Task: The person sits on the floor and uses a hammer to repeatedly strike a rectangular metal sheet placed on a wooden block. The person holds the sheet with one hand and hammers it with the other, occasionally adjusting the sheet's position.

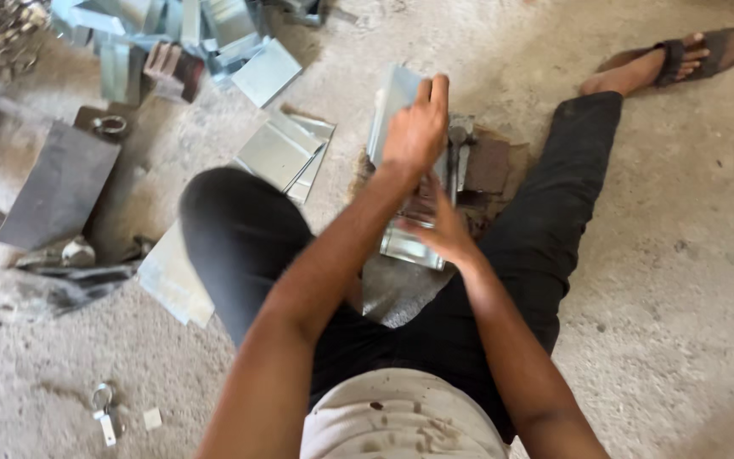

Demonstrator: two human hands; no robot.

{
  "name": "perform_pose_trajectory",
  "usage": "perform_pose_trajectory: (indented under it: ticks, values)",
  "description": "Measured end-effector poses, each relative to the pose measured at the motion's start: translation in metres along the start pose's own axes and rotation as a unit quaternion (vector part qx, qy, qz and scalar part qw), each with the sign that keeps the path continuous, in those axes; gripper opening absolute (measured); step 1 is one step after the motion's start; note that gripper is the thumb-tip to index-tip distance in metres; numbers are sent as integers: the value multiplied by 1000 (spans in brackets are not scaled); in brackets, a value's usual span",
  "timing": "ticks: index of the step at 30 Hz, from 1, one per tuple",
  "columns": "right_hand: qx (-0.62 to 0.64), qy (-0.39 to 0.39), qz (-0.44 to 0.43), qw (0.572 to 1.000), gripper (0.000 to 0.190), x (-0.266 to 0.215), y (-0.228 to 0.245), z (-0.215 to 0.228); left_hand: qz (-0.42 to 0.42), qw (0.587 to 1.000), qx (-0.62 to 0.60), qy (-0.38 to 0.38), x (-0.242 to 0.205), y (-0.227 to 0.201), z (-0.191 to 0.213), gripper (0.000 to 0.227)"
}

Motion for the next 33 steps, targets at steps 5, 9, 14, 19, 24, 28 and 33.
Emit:
perform_pose_trajectory:
  ticks: [5, 9, 14, 19, 24, 28, 33]
  values:
    - [-55, -205, 9, 977, 71, 56, -71, 41, -108, 988, -92, 53, -5, -51, -28, 36]
    - [41, -268, -58, 961, 52, 76, -119, 56, 30, 951, -283, -124, -27, 13, -41, 50]
    - [191, -193, -64, 960, 63, 88, -106, 44, 485, 823, -242, -172, -146, 166, -137, 70]
    - [186, -143, -134, 963, 44, 92, -90, 35, 478, 674, -483, -289, -155, 182, -242, 58]
    - [-305, -356, -121, 875, 31, 27, -42, 84, 426, 777, -371, -278, -111, 197, -217, 50]
    - [-378, -378, 22, 845, 35, 19, -14, 69, 355, 805, -364, -305, -64, 200, -203, 50]
    - [-215, -330, -190, 899, 43, 27, -55, 85, 367, 801, -404, -244, -42, 197, -219, 53]
Point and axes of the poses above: each hand's wrist, its own x-axis towards the middle knuckle, its own z-axis out of the back of the hand, y = z × x, the point moved 8 cm from there along x, towards the middle knuckle, and after that the axes turned 14 degrees about -z, right-handed, at the moved point
